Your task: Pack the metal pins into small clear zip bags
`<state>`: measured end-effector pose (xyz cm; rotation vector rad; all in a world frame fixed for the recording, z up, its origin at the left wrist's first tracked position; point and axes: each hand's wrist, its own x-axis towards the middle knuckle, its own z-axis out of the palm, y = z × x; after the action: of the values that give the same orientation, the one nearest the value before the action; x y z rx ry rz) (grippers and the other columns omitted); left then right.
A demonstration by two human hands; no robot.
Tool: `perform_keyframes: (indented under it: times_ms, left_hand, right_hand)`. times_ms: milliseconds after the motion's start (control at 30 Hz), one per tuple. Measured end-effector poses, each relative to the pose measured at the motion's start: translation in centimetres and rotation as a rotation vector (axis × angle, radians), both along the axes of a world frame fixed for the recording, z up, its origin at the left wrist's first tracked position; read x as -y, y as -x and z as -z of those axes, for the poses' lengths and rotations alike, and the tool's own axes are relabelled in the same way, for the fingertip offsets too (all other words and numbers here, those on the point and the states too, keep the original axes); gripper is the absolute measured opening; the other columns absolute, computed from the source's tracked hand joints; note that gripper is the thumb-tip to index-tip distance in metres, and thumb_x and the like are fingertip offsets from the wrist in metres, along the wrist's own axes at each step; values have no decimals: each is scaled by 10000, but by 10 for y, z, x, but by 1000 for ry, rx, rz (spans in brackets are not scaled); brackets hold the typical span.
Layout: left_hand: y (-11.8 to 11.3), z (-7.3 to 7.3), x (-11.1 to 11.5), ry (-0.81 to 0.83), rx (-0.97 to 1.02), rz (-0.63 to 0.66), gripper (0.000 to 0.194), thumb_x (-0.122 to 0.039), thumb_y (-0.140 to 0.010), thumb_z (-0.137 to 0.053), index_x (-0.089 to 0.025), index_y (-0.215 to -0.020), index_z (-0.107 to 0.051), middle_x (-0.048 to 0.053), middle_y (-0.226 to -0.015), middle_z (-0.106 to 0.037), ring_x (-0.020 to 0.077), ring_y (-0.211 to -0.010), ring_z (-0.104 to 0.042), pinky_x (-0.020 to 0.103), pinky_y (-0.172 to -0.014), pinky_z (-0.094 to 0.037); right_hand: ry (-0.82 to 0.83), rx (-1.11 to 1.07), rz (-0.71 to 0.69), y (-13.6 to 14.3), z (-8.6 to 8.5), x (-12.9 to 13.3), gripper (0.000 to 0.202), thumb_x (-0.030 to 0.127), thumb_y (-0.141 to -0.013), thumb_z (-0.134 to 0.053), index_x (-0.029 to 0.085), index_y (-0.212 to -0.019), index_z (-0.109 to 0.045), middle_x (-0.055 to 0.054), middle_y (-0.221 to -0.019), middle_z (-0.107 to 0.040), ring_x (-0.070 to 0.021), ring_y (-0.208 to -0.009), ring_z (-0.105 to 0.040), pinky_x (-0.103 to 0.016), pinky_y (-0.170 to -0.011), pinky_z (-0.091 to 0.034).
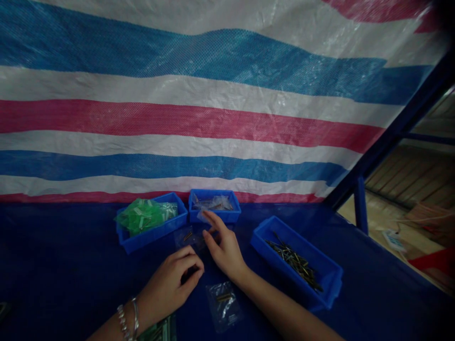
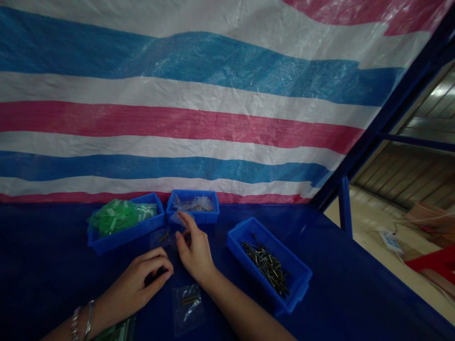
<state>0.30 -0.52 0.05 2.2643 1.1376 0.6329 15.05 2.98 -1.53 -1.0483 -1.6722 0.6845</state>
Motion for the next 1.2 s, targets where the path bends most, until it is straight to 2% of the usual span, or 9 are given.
perform_keyframes:
  times_ms: [67, 133, 200, 533, 667, 833, 967, 1067, 1200]
  left_hand:
    - [0, 0, 0, -2, 1, 3, 140, -156, -802, -436, -180, -744, -560, -10, -765, -512, 96, -627, -483, 208, -574, -362]
    - [0, 1, 1, -7, 1, 5, 143, -153, -801, -434, -178, -737, -560, -10, -758, -510, 96, -624, -482, 209, -573, -364]
    - [0, 0, 2, -13, 4, 6, 151, -150, -803, -429, -177, -733, -560, -10, -753, -508, 97, -622, -481, 209, -573, -366]
    - [0, -2, 2, -2, -18, 5, 153, -152, -807, -424, -173, -733, -556, -8, -753, -507, 97, -622, -481, 212, -571, -364]
    - [0, -1, 2, 1, -29, 0, 166, -162, -816, -411, -174, -730, -552, -10, -745, -504, 97, -617, -480, 215, -566, -362]
    - [0, -3, 2, -4, -32, 1, 163, -160, -814, -414, -173, -731, -554, -9, -744, -510, 98, -620, -486, 215, -567, -365]
    - [0, -3, 3, -11, -20, -2, 166, -161, -813, -416, -171, -722, -554, -10, -734, -512, 96, -611, -484, 211, -564, -367]
    - [0, -2, 3, -17, -16, -9, 164, -164, -813, -419, -173, -722, -555, -10, -736, -512, 96, -609, -482, 211, -563, -366]
    - [0, -1, 2, -21, -8, -2, 165, -158, -810, -418, -174, -723, -557, -9, -734, -509, 96, -606, -479, 213, -560, -367]
  right_hand:
    - [-57, 11, -2, 0, -1, 1, 397, 178, -804, -418, 220, -1199, -435, -52, -1104, -574, -148, -815, -601, -249, -693, -477]
    - [-85, 12, 8, 1, -2, 1, 363, 185, -819, -403, 214, -1175, -468, -53, -1129, -559, -170, -985, -542, -287, -827, -432]
    - [-84, 14, 39, 0, -1, -1, 335, 205, -834, -390, 210, -1154, -491, -56, -1097, -577, -178, -1008, -528, -307, -858, -412]
    - [-137, 29, 134, -6, 0, -8, 336, 219, -872, -320, 223, -1158, -496, -54, -1031, -601, -177, -908, -549, -307, -789, -428]
    - [-172, 93, 219, -9, -1, -11, 307, 196, -858, -350, 210, -1067, -574, -51, -934, -638, -178, -815, -562, -296, -746, -433]
    - [-282, 154, 232, -13, 2, -15, 269, 179, -839, -393, 226, -974, -622, -35, -985, -627, -175, -844, -547, -296, -766, -432]
    - [-322, 193, 309, -14, 3, -16, 243, 198, -826, -425, 223, -925, -646, -63, -898, -585, -170, -812, -541, -292, -742, -437]
    - [-316, 166, 372, -13, 2, -15, 220, 226, -809, -454, 214, -881, -662, -58, -794, -518, -145, -680, -515, -262, -624, -448]
    - [-291, 24, 329, -12, 1, -14, 177, 213, -795, -480, 198, -831, -653, -29, -680, -527, -130, -621, -509, -245, -584, -439]
